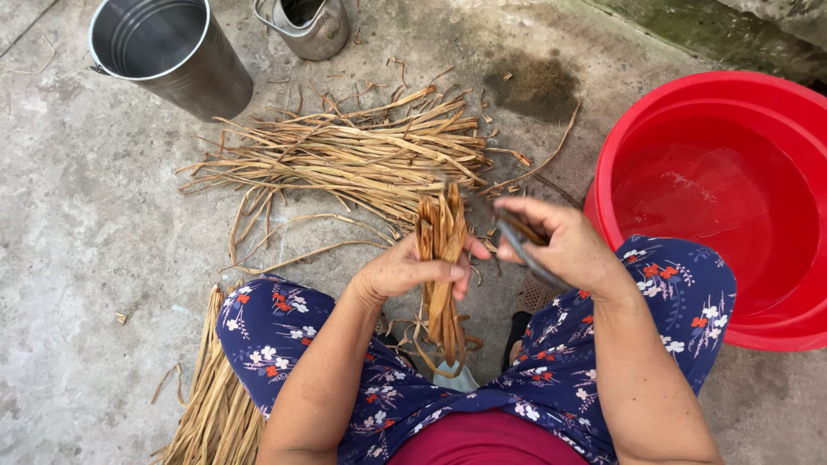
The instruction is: The person sits on a concrete floor and uses shears to trim and split dried plant strips. They repeatedly pick up bundles, cut them into shorter lengths, and place the trimmed pieces into a pile on the floor.
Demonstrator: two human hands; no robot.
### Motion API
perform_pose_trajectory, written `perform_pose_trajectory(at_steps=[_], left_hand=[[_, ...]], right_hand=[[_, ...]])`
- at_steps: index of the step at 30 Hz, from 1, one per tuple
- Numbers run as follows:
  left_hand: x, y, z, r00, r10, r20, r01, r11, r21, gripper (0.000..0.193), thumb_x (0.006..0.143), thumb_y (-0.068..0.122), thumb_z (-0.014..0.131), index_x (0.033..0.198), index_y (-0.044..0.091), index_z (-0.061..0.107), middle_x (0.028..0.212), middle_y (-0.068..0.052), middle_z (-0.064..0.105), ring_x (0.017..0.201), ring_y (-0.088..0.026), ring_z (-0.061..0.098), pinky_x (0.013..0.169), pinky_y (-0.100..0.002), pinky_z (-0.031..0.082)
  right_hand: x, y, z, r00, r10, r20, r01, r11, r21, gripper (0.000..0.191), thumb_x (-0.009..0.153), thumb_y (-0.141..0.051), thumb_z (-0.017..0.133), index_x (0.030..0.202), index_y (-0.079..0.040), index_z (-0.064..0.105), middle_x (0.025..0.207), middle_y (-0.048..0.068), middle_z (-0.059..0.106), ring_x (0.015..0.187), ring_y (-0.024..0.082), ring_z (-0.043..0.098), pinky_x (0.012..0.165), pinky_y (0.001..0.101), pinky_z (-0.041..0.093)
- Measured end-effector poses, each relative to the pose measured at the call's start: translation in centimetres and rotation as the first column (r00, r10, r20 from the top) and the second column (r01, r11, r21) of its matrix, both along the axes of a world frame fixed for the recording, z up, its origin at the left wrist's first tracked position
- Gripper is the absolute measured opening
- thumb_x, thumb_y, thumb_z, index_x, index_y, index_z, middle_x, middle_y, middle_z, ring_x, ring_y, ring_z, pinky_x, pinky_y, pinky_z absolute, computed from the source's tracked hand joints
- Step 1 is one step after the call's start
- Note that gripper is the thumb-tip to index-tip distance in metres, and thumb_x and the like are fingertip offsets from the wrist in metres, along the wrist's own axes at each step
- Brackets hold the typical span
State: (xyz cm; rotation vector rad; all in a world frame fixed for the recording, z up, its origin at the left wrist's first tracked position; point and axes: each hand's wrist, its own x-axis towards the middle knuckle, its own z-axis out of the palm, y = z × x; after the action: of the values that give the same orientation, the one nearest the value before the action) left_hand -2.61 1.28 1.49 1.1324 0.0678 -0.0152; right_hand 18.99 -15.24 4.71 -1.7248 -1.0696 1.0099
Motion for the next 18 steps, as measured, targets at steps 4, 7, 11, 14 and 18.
perform_pose_trajectory(at_steps=[4, 7, 11, 14, 18], left_hand=[[1.3, -0.2, -1.0, 0.972, 0.214, -0.100, -0.202, 0.973, 0.114, 0.025, 0.101, 0.018, 0.068, 0.119, 0.001, 0.068, 0.085, -0.005, 0.070, 0.077, -0.013, 0.069, 0.070, -0.028, 0.056], [3.0, -1.0, -1.7, 0.931, 0.346, -0.121, -0.302, 0.911, 0.281, 0.024, 0.094, 0.016, 0.073, 0.114, 0.003, 0.068, 0.091, -0.005, 0.073, 0.080, -0.013, 0.072, 0.074, -0.031, 0.059], [3.8, -2.7, -2.3, 0.869, 0.468, 0.159, -0.413, 0.511, 0.754, 0.037, 0.078, 0.010, 0.083, 0.109, 0.004, 0.065, 0.097, -0.011, 0.074, 0.088, -0.020, 0.071, 0.078, -0.036, 0.058], [4.1, -3.3, -2.5, 0.865, 0.481, 0.144, -0.380, 0.439, 0.814, 0.036, 0.078, 0.007, 0.077, 0.112, 0.008, 0.066, 0.098, -0.013, 0.075, 0.092, -0.028, 0.071, 0.081, -0.039, 0.059], [4.9, -3.5, -2.8, 0.897, 0.439, -0.050, -0.282, 0.655, 0.701, 0.013, 0.079, 0.010, 0.076, 0.091, 0.010, 0.072, 0.083, -0.008, 0.078, 0.075, -0.020, 0.076, 0.078, -0.036, 0.060]], right_hand=[[-0.9, 0.9, -0.9, 0.932, -0.103, -0.348, 0.187, 0.959, 0.215, 0.081, 0.077, -0.012, 0.087, 0.148, -0.001, 0.051, 0.113, 0.007, 0.075, 0.085, 0.009, 0.064, 0.070, 0.0220, 0.052], [-2.8, 2.3, -1.7, 0.958, -0.106, -0.267, 0.187, 0.936, 0.299, 0.091, 0.070, -0.005, 0.090, 0.149, -0.002, 0.044, 0.123, 0.010, 0.073, 0.087, 0.013, 0.061, 0.076, 0.0265, 0.053], [-5.4, 3.2, -2.3, 0.989, -0.107, -0.106, 0.143, 0.893, 0.428, 0.091, 0.073, -0.002, 0.090, 0.149, -0.002, 0.038, 0.128, 0.012, 0.067, 0.114, 0.016, 0.065, 0.100, 0.0306, 0.055], [-6.1, 3.6, -1.7, 0.977, -0.158, -0.142, 0.203, 0.888, 0.411, 0.080, 0.080, -0.003, 0.086, 0.146, -0.004, 0.043, 0.125, 0.010, 0.070, 0.113, 0.016, 0.070, 0.099, 0.0309, 0.058], [-4.8, 3.8, 0.5, 0.940, -0.332, 0.084, 0.269, 0.867, 0.420, 0.058, 0.089, -0.001, 0.083, 0.137, -0.006, 0.051, 0.119, 0.007, 0.072, 0.101, 0.014, 0.074, 0.086, 0.0267, 0.062]])
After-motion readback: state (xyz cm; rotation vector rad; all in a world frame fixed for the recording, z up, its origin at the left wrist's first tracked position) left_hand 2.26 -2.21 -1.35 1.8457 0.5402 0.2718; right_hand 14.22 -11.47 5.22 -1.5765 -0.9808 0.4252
